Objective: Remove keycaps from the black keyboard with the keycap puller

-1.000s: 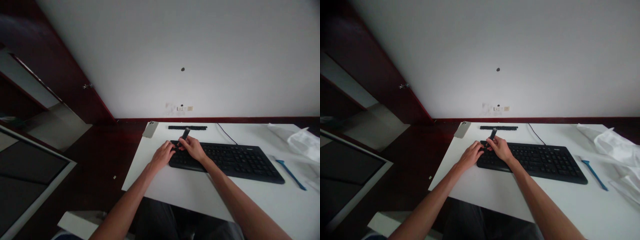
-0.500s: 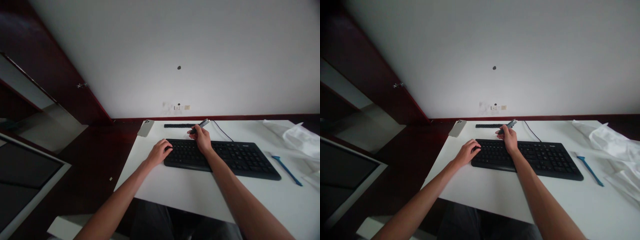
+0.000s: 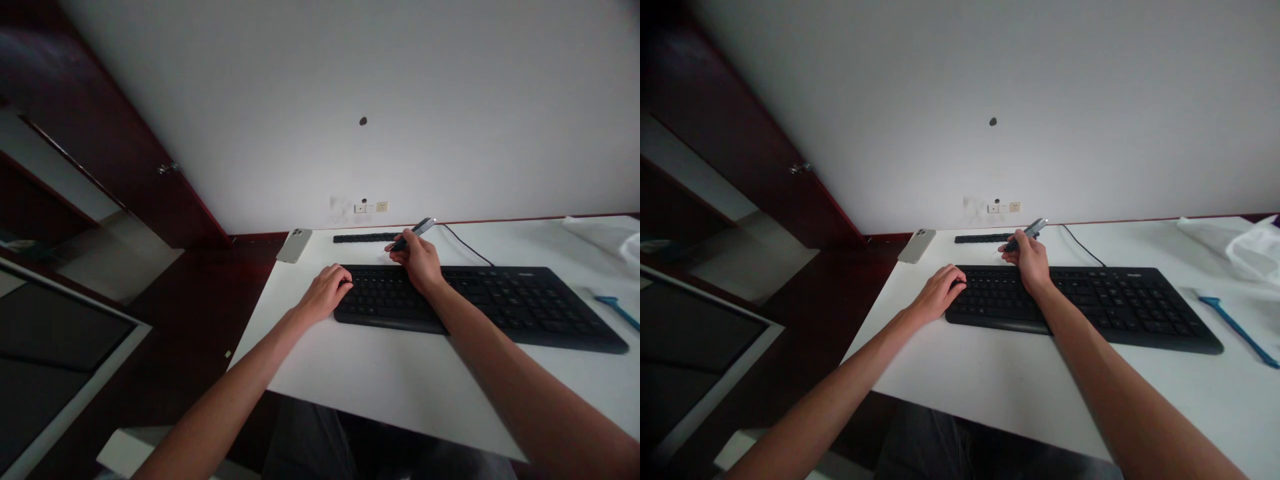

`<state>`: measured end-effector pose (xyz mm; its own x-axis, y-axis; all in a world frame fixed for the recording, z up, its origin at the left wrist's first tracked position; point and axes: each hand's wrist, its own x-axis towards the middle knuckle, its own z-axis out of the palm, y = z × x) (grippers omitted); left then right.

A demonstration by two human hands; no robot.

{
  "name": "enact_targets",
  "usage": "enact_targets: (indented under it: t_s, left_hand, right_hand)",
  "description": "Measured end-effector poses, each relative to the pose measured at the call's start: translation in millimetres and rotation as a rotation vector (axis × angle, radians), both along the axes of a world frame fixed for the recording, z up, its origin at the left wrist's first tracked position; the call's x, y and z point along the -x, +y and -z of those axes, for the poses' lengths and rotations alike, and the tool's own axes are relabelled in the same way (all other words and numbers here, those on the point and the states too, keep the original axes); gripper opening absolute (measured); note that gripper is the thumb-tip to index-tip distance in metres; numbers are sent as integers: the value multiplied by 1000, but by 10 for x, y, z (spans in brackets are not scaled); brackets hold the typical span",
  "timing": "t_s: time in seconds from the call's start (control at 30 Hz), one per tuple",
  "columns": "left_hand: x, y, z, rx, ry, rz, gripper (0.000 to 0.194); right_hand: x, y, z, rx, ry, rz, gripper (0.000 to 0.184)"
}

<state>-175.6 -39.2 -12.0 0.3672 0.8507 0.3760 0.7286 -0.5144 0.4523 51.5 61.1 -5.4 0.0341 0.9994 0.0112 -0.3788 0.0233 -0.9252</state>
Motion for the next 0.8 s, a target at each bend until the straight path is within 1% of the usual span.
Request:
enact_targets:
  t_s: [0.5, 0.63, 0.8]
  left_hand:
    - [-35, -2, -135, 0, 245, 34, 13]
    - [-35, 25, -152, 18, 261, 39, 12]
    - [-56, 50, -169, 14, 307, 48, 10]
  right_hand:
    - [-9, 22, 34, -37, -42, -6, 45]
    - [-9, 28, 41, -49, -69, -3, 46]
    - [-8, 21, 36, -26, -36, -13, 42]
